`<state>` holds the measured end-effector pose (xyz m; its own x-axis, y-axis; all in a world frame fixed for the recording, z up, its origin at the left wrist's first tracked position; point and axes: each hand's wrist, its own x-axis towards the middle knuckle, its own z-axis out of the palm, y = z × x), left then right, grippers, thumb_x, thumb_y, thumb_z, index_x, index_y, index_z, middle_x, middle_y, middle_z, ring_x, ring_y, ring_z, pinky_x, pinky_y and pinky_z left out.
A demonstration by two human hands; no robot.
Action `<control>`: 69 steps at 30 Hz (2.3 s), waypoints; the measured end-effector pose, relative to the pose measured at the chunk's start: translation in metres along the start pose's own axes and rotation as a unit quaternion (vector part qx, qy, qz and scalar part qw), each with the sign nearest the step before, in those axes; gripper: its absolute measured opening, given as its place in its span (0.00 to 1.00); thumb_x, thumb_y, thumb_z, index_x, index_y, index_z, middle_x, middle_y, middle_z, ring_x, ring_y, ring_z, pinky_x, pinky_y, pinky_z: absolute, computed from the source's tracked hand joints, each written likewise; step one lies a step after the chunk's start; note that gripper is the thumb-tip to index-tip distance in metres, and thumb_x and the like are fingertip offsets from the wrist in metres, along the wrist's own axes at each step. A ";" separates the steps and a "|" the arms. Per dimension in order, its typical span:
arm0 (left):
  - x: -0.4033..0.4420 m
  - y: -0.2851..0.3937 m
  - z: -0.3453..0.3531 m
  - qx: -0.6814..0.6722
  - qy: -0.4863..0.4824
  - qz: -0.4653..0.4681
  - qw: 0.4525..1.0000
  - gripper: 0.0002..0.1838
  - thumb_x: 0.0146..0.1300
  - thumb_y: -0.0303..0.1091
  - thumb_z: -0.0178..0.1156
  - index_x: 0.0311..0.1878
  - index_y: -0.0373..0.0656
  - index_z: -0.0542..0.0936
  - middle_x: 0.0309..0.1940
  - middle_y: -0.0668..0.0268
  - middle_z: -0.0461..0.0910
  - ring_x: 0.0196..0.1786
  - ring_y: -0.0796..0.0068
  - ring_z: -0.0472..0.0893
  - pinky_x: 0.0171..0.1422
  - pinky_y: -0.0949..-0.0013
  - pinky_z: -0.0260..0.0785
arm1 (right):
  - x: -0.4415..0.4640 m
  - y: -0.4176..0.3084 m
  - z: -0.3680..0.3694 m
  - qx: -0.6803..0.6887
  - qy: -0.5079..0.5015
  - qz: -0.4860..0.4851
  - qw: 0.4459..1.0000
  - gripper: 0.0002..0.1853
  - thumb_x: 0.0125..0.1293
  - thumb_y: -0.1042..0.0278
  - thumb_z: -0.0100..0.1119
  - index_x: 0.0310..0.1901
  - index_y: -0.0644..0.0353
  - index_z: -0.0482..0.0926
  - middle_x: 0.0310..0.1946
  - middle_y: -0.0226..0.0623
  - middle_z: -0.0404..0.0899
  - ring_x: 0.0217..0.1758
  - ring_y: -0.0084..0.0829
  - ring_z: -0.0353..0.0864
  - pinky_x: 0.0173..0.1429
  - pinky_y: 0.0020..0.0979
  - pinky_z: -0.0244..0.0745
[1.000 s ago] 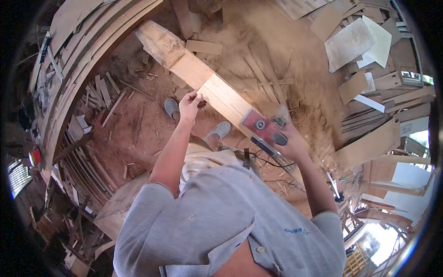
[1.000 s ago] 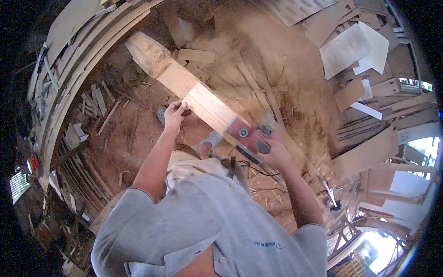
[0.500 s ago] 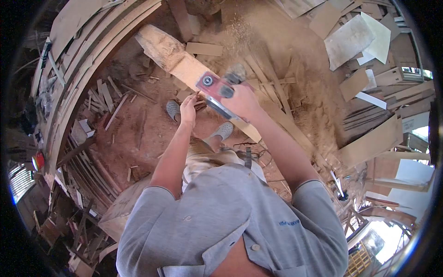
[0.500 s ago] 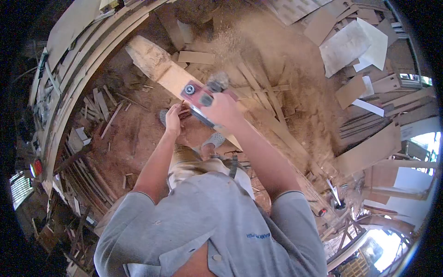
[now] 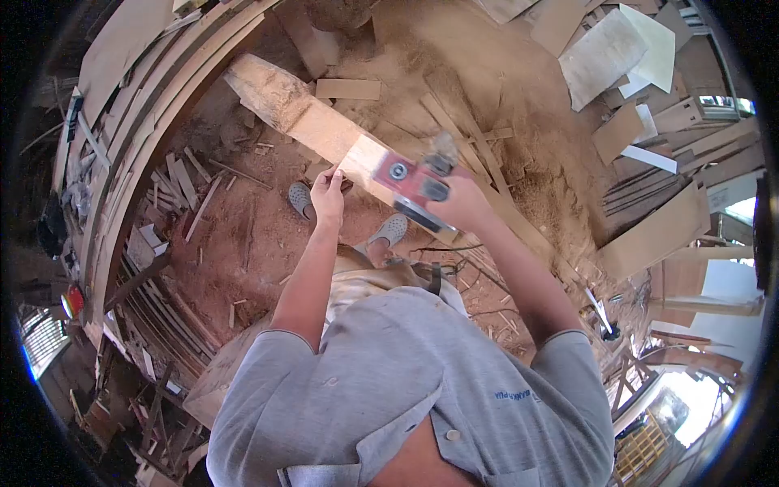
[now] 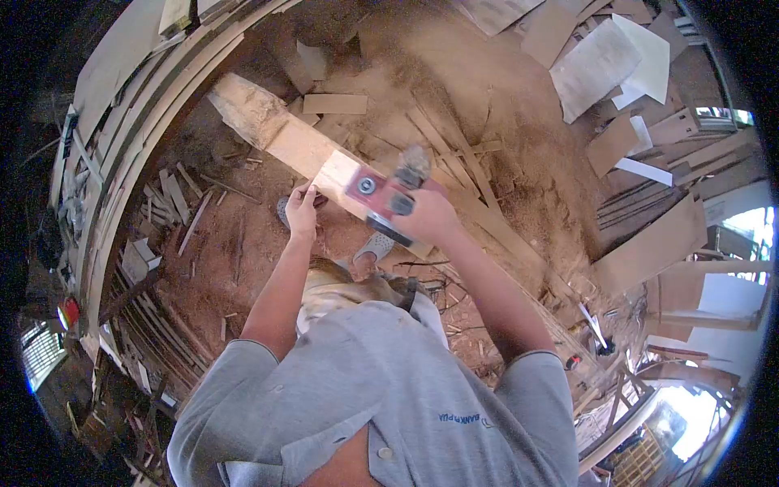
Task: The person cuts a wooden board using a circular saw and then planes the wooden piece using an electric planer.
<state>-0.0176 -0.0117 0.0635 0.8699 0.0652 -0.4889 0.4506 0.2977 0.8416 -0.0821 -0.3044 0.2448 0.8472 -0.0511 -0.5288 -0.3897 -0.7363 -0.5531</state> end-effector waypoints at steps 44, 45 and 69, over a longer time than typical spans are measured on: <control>-0.067 0.150 0.106 -0.310 -0.355 -0.148 0.869 0.38 0.86 0.61 0.51 0.84 0.42 0.66 0.37 0.70 0.76 0.41 0.74 0.77 0.42 0.66 0.74 | -0.224 0.107 -0.054 -0.055 0.053 0.314 0.946 0.21 0.51 0.57 0.73 0.44 0.64 0.93 0.37 0.57 0.91 0.43 0.53 0.93 0.56 0.48 0.86; -0.067 0.152 0.107 -0.297 -0.358 -0.143 0.873 0.38 0.86 0.62 0.50 0.85 0.43 0.66 0.38 0.70 0.76 0.41 0.74 0.76 0.43 0.67 0.74 | -0.224 0.108 -0.055 -0.056 0.046 0.308 0.949 0.21 0.51 0.57 0.73 0.43 0.64 0.92 0.37 0.57 0.91 0.43 0.53 0.93 0.56 0.48 0.86; -0.069 0.154 0.137 -0.288 -0.466 -0.181 0.817 0.43 0.85 0.65 0.49 0.87 0.40 0.60 0.34 0.68 0.76 0.36 0.74 0.75 0.38 0.70 0.74 | -0.217 0.098 -0.064 -0.068 0.012 0.340 0.938 0.23 0.53 0.55 0.75 0.47 0.63 0.93 0.42 0.56 0.93 0.47 0.50 0.95 0.59 0.47 0.87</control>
<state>0.0192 -0.1012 0.2590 0.5963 -0.7998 -0.0690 0.7768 0.5533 0.3007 -0.2813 -0.4085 0.3466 0.4288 -0.5536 -0.7139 -0.7940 -0.6079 -0.0054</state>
